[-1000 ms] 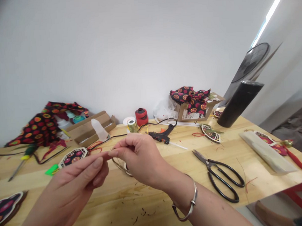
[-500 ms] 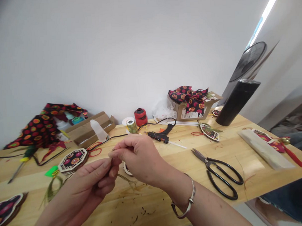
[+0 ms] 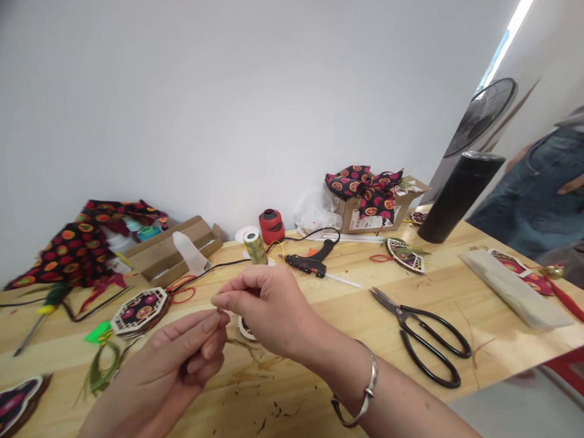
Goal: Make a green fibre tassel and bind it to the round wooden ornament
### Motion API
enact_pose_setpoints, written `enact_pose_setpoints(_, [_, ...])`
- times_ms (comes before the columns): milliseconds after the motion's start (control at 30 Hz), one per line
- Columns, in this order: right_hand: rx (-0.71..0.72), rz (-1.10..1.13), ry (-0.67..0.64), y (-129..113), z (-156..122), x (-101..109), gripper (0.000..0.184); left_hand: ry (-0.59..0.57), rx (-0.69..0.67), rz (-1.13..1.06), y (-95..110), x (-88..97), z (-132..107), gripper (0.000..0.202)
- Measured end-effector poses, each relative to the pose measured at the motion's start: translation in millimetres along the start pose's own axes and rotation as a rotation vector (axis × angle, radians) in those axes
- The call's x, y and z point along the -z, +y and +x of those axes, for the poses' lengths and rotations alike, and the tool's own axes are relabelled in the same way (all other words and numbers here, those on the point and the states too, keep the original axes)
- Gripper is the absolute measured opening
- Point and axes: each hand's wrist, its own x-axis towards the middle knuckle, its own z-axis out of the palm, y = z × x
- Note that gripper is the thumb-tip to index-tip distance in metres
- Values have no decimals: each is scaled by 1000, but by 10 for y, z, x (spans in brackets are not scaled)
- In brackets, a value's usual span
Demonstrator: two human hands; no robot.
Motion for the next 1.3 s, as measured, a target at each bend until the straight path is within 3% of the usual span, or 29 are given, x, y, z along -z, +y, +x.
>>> enact_pose_setpoints(200, [-80, 148, 206, 166, 1, 59, 26, 50, -37, 27, 14, -10, -19, 19])
enact_pose_setpoints(433, [-237, 419, -32, 226, -97, -40, 25, 24, -80, 99, -21, -2, -4, 26])
enact_pose_setpoints(700, [-140, 282, -11, 208, -80, -63, 21, 38, -99, 231, -76, 22, -13, 22])
enact_pose_setpoints(867, [-70, 257, 163, 303, -55, -75, 26, 137, -165, 241, -80, 45, -6, 13])
enact_pose_setpoints(1033, [-42, 373, -45, 371, -86, -142, 23, 168, -243, 104, -99, 38, 23, 13])
enact_pose_setpoints(1300, [-74, 452, -205, 319, -101, -229, 22, 214, -248, -129, -118, 6, 56, 18])
